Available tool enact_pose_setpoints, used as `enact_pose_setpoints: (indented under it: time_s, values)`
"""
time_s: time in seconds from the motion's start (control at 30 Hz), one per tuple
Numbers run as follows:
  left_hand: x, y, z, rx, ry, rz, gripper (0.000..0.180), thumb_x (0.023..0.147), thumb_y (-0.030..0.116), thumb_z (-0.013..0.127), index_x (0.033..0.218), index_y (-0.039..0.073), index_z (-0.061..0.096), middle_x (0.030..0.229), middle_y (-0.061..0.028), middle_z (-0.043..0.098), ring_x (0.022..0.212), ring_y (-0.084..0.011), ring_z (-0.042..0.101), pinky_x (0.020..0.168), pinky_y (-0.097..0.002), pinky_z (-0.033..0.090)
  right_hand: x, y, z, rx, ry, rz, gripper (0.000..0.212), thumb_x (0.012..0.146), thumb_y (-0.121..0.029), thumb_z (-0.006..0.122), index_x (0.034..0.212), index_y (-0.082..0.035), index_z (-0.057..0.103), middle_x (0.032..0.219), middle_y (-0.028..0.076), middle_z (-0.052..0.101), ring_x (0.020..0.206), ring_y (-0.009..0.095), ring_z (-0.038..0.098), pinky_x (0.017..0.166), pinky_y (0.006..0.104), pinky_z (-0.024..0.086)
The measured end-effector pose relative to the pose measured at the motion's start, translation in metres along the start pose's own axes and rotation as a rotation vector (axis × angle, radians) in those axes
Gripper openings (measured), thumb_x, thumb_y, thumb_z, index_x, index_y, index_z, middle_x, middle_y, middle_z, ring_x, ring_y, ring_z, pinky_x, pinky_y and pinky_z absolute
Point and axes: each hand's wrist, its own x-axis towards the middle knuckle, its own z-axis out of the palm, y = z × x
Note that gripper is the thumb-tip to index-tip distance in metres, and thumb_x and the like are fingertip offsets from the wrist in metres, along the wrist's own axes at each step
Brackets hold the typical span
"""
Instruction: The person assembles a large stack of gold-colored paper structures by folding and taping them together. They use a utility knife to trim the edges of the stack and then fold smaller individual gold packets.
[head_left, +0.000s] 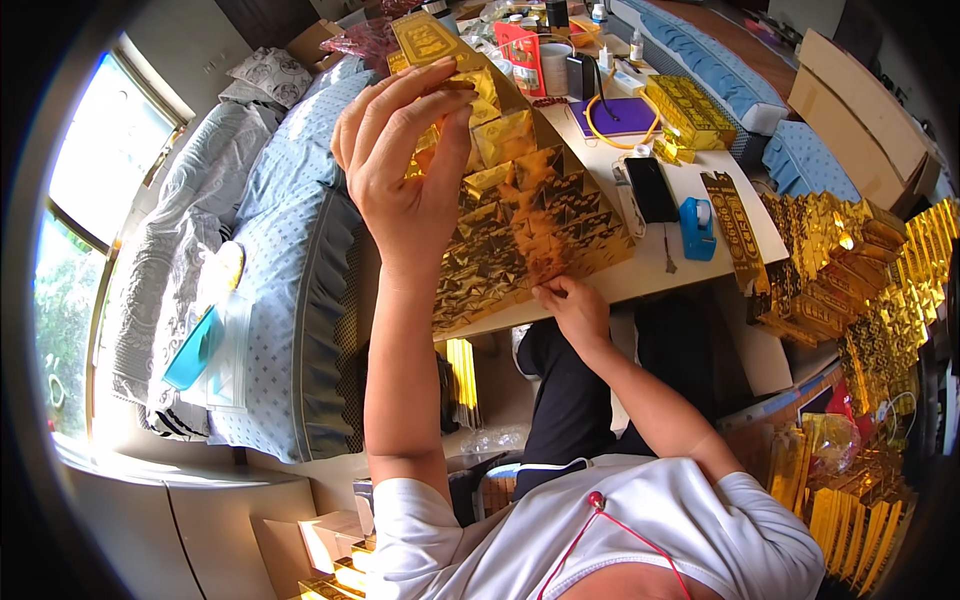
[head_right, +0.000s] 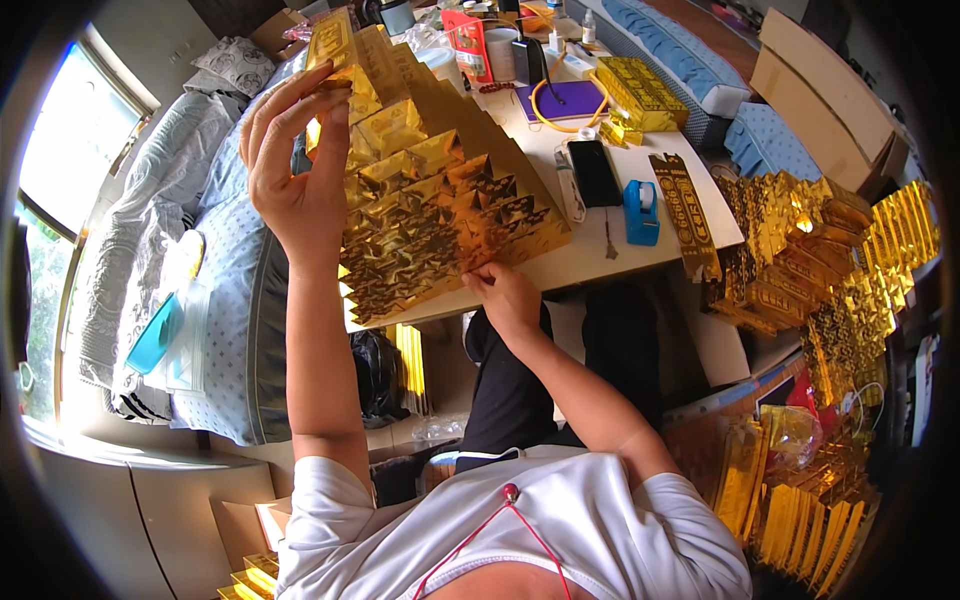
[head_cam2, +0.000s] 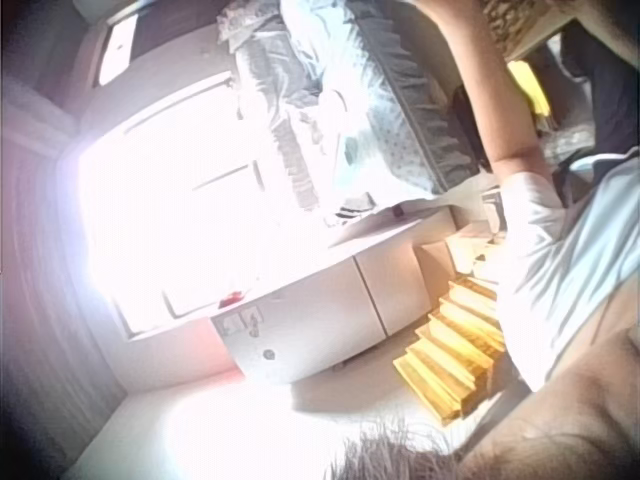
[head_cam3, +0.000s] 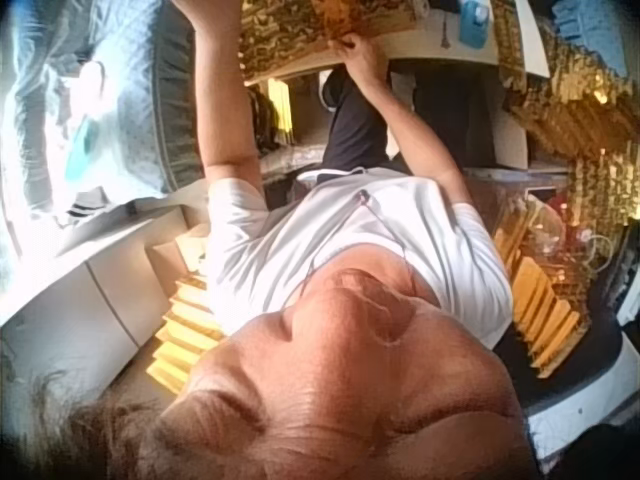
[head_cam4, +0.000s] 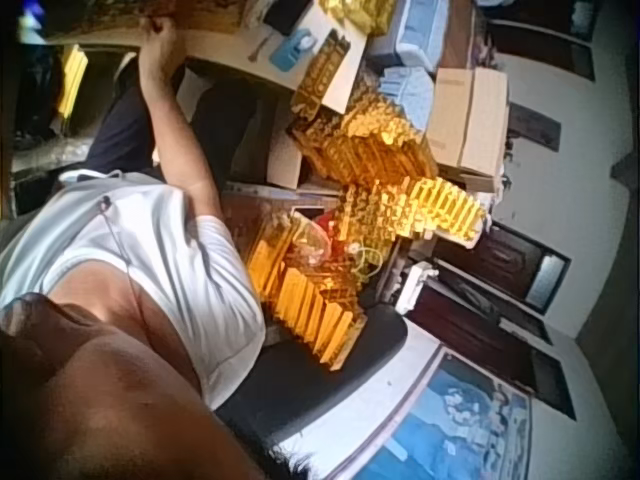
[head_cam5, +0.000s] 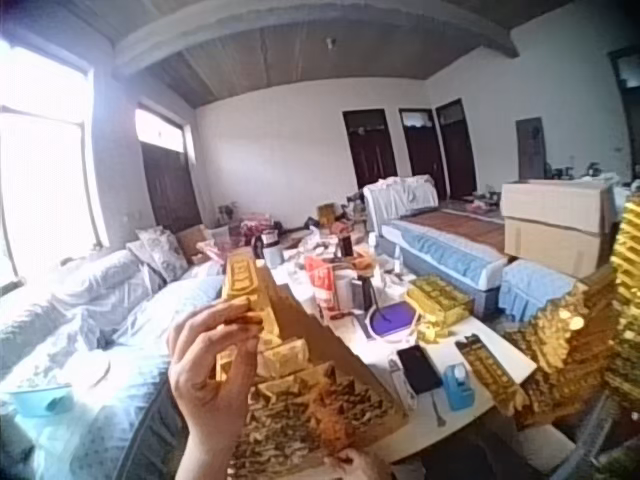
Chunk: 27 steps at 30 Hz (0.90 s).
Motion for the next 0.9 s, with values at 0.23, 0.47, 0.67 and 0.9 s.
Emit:
enact_pose_setpoints:
  time_s: [0.23, 0.47, 0.67, 0.9]
  values:
    - [0.001, 0.0, 0.001, 0.018, 0.01, 0.043, 0.014, 0.08, 0.007, 0.076, 0.093, 0.01, 0.074, 0.107, -0.0009, 0.074, 0.105, -0.0207, 0.064, 0.097, -0.034, 0.04, 0.004, 0.003, -0.001, -0.04, -0.043, 0.011, 0.035, 0.087, -0.046, 0.071, 0.087, -0.011, 0.074, 0.075, 0.01, 0.071, 0.074, 0.031, 0.069, 0.064, 0.0408, 0.051]
    - [-0.002, 0.001, 0.006, -0.198, 0.078, -0.159, 0.026, 0.079, 0.001, 0.076, 0.102, 0.009, 0.067, 0.104, -0.0007, 0.074, 0.099, -0.0208, 0.063, 0.097, -0.0339, 0.041, 0.004, 0.012, 0.002, -0.466, 0.028, -0.246, 0.041, 0.087, -0.046, 0.07, 0.07, -0.009, 0.068, 0.061, 0.014, 0.064, 0.062, 0.035, 0.066, 0.054, 0.0459, 0.05]
    - [0.0, 0.002, 0.005, -0.247, 0.08, -0.183, 0.022, 0.081, 0.002, 0.076, 0.1, 0.009, 0.068, 0.102, -0.0002, 0.073, 0.097, -0.0194, 0.062, 0.095, -0.033, 0.043, 0.01, -0.001, -0.017, -0.437, -0.13, -0.304, 0.037, 0.088, -0.042, 0.07, 0.073, -0.008, 0.069, 0.061, 0.014, 0.063, 0.062, 0.03, 0.067, 0.058, 0.0416, 0.052]
    - [-0.003, 0.007, 0.006, -0.299, 0.09, -0.281, 0.015, 0.085, 0.004, 0.075, 0.099, 0.008, 0.068, 0.101, -0.0005, 0.073, 0.097, -0.0181, 0.061, 0.094, -0.0319, 0.044, 0.051, -0.113, -0.083, 0.914, -0.631, -0.347, 0.036, 0.099, -0.037, 0.062, 0.117, -0.006, 0.068, 0.113, 0.008, 0.071, 0.098, 0.019, 0.068, 0.082, 0.0339, 0.054]
